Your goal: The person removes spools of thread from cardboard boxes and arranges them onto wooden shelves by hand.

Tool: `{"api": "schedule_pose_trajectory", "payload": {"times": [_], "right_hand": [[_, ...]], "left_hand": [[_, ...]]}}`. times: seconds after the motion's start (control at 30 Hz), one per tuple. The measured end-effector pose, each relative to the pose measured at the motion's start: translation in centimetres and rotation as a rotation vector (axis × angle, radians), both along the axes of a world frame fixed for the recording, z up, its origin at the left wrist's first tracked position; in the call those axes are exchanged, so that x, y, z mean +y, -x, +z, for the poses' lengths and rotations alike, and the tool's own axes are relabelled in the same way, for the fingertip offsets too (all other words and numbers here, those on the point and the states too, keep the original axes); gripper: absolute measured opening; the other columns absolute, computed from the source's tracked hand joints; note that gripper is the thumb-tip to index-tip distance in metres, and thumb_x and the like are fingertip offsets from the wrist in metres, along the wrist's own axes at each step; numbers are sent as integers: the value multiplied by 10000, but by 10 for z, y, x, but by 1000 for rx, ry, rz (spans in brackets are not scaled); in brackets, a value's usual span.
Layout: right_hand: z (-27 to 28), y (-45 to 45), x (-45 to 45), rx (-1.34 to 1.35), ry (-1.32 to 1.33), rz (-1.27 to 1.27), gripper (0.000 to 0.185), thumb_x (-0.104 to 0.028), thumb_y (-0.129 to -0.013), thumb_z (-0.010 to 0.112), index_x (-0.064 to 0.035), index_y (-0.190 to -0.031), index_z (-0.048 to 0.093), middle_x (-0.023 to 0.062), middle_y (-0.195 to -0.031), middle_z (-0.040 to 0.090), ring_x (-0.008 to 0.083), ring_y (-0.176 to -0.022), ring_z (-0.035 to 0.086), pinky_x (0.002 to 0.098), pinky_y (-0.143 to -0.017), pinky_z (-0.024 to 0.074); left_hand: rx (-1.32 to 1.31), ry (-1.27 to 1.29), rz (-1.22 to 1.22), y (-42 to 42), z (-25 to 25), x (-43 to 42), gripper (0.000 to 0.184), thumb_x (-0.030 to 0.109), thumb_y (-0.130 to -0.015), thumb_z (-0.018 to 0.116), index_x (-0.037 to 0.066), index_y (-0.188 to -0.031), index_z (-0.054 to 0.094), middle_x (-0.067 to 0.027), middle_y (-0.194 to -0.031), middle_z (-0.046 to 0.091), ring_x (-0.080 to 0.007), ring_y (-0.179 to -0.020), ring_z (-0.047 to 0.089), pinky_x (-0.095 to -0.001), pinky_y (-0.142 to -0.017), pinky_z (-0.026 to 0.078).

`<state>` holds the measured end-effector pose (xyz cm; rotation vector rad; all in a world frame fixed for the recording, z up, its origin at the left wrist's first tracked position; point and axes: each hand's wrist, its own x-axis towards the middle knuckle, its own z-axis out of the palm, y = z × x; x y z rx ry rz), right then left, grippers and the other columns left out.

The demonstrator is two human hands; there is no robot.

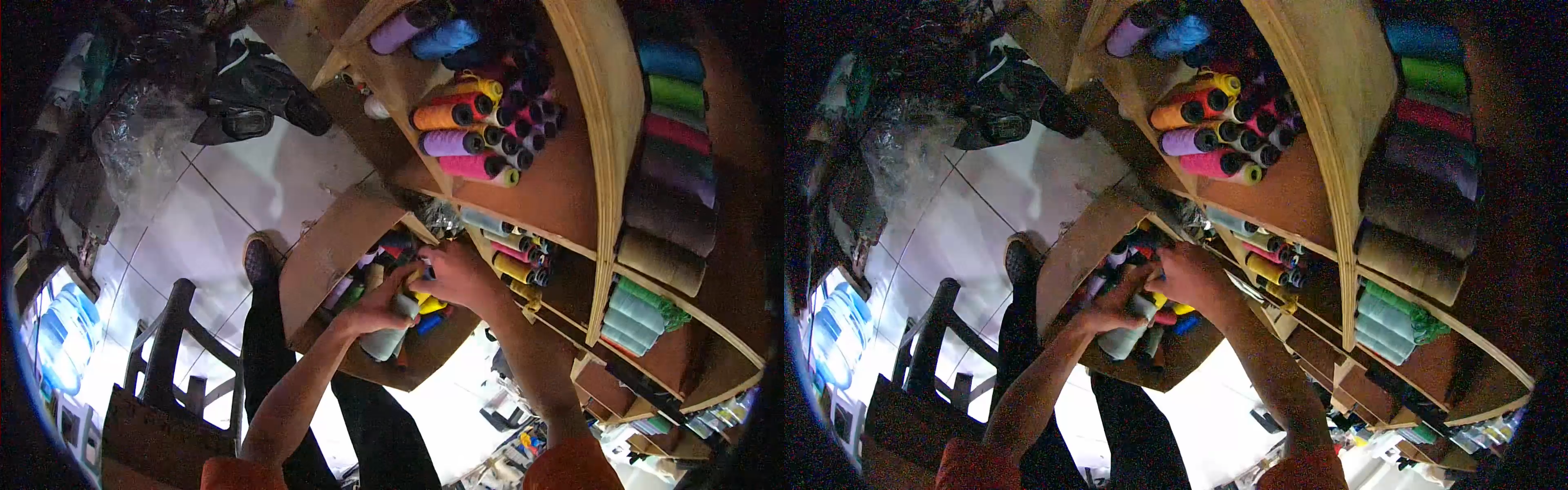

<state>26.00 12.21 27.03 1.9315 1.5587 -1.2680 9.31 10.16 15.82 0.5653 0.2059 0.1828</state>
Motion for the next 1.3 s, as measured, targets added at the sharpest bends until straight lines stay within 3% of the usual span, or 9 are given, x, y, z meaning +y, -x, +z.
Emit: {"api": "schedule_pose_trajectory", "payload": {"times": [0.2,0.3,0.47,0.57,0.67,0.87,1.0,1.1,1.3], "right_hand": [[18,-16,-9,28,-27,-193,378,-200,-683,733,30,-959,617,181,-860,647,207,-772,640,298,-681,498],[64,-20,15,94,-375,-522,328,-183,-674,733,-34,-950,636,100,-877,648,196,-743,628,316,-649,505],[80,-16,79,179,-667,-913,330,-95,-697,716,-34,-1003,611,67,-932,637,171,-870,588,289,-730,485],[59,-35,114,114,-1074,-590,375,-123,-688,726,-9,-1020,595,95,-916,636,168,-840,593,270,-745,470],[61,-45,147,-175,-926,-503,433,-157,-724,720,40,-1068,545,109,-983,592,173,-909,558,271,-828,438],[-22,-131,182,80,-785,-615,436,-221,-710,741,30,-1015,558,150,-972,588,187,-880,569,294,-810,446],[-14,-112,193,-123,-672,-585,451,-234,-680,769,-23,-1026,572,145,-897,613,215,-827,587,325,-756,476],[-27,-123,195,-492,-771,-214,451,-221,-674,771,-32,-1034,578,154,-901,630,235,-830,601,330,-762,476],[-40,-137,188,-360,-938,-181,457,-247,-685,755,-17,-1041,582,154,-954,636,244,-864,606,334,-794,460]], "left_hand": [[-20,-105,54,6,-14,3,947,5,-614,639,109,-1413,140,-85,-1340,344,-236,-1060,481,-339,-783,499],[38,348,82,23,-14,14,898,13,-590,612,79,-1389,207,-153,-1324,386,-284,-1003,545,-374,-824,487],[25,353,136,19,-15,27,960,0,-570,571,127,-1414,132,-148,-1343,350,-229,-828,578,-361,-710,515],[68,268,79,14,-18,22,974,-17,-587,592,134,-1416,102,-167,-1317,367,-209,-840,575,-333,-709,509],[29,251,53,10,-20,19,993,-59,-607,592,143,-1419,57,-179,-1304,365,-203,-838,579,-325,-707,508],[69,227,44,11,-20,23,1016,-66,-610,604,144,-1420,29,-180,-1294,364,-217,-976,538,-322,-740,495],[100,56,83,9,-24,16,1029,-87,-586,613,159,-1424,69,-162,-1282,412,-232,-995,535,-345,-734,514],[93,73,136,7,-25,13,1048,-92,-571,626,162,-1428,77,-146,-1315,394,-243,-1038,521,-363,-747,520],[91,121,139,6,-20,20,1097,-74,-563,650,154,-1426,13,-99,-1406,223,-255,-1188,393,-354,-798,494]]}}
